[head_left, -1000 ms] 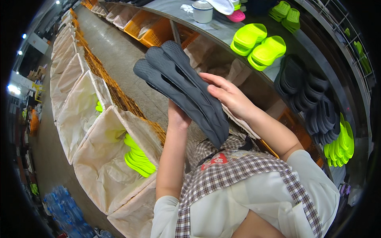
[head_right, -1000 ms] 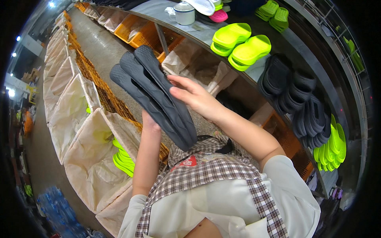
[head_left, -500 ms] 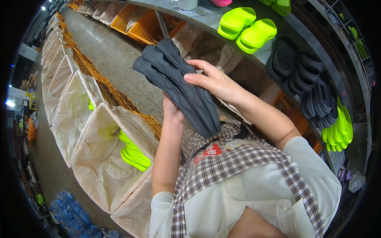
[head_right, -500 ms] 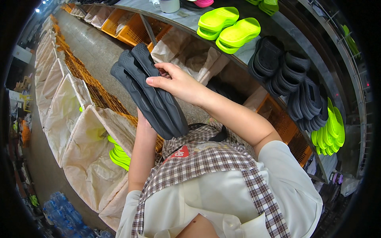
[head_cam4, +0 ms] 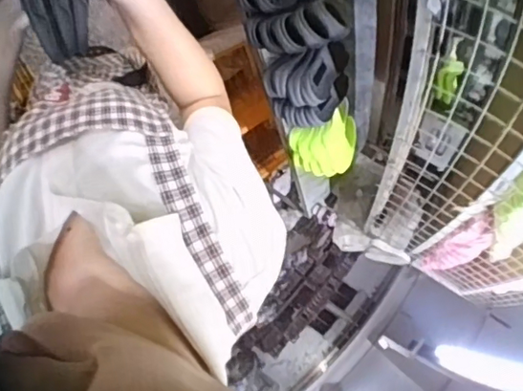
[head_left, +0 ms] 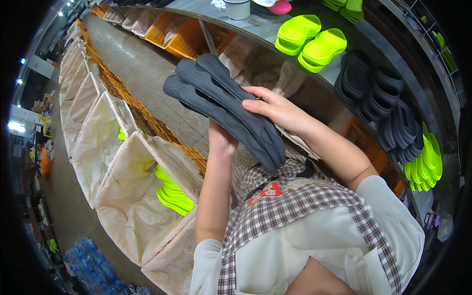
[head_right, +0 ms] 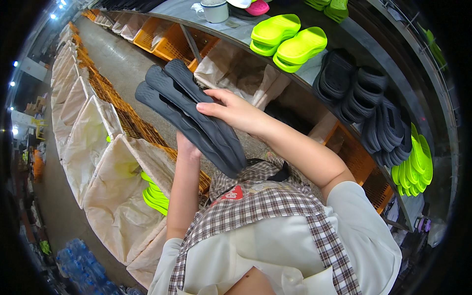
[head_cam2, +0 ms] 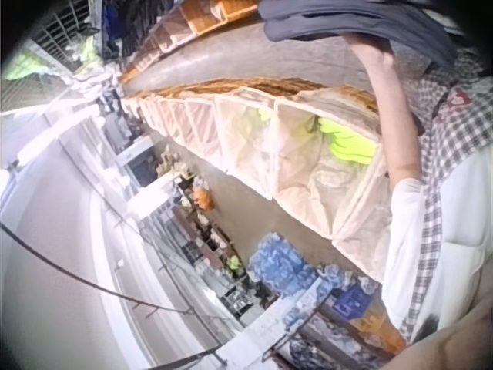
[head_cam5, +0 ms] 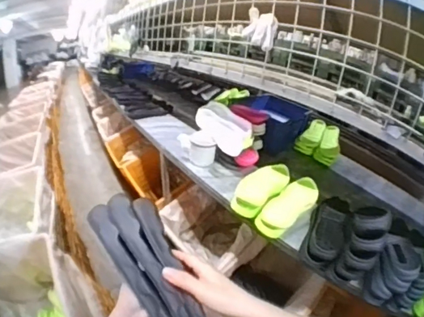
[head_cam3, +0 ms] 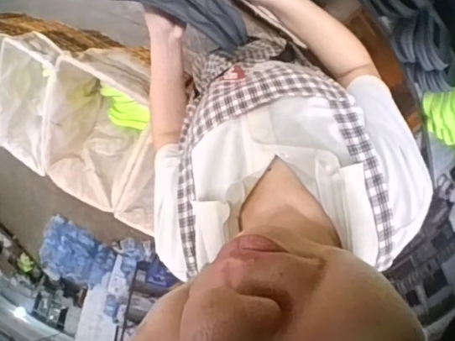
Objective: The person picks up stacks of gray and black slippers, inspects them, and places them into white bins. They also handle a clipboard and papers briefly, then continue sorting bright green slippers into bins.
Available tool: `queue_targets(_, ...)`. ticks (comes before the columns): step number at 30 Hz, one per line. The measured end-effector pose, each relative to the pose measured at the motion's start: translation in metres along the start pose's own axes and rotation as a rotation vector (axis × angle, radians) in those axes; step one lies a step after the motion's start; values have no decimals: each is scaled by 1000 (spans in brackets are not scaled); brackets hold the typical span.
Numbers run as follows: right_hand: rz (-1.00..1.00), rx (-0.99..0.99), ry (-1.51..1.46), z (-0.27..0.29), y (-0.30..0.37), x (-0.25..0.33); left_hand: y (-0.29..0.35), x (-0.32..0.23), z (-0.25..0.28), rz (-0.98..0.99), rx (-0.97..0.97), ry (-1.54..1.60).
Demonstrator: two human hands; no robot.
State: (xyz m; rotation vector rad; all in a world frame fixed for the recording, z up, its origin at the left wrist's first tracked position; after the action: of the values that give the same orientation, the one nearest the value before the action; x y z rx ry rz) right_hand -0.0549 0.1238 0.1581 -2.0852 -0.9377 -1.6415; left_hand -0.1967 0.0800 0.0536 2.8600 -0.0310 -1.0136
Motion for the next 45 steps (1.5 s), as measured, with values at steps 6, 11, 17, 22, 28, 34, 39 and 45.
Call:
queue_targets(6, 109, 110, 99, 1, -3, 7, 1, -5, 6, -136, -25, -272)
queue_targets(11, 81, 138, -47, 2, 7, 8, 0, -5, 13, -112, -34, -375)
queue_targets(17, 138, 95, 206, 13, 15, -2, -2, -8, 11, -222, -78, -521)
queue_targets(22, 283, 140, 326, 18, 18, -6, 1, -12, 6, -403, 43, -944)
queue_targets(28, 362, 160, 465, 23, 20, -7, 6, -7, 6, -317, 45, -624)
queue_targets(34, 702, 46, 835, 45, 8, -14, 20, -2, -15, -109, -52, -238)
queue_targets(39, 180, 34, 86, 54, 10, -33, 21, -7, -18, 81, 44, 126)
queue_targets(45, -82, 132, -335, 39, 44, -22, 26, -8, -17, 197, -42, 222)
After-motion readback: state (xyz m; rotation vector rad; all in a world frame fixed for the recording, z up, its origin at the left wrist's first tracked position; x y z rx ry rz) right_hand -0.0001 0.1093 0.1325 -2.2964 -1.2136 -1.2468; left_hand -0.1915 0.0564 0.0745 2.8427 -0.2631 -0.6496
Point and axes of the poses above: each hand's wrist, its own y-axis away from the middle knuckle, its own z-axis out of the back of the hand, x = y × z, the point moved 2 cm from there along -y, towards the middle knuckle, and after that the axes turned 9 degrees about -y, right-handed, at the moved point
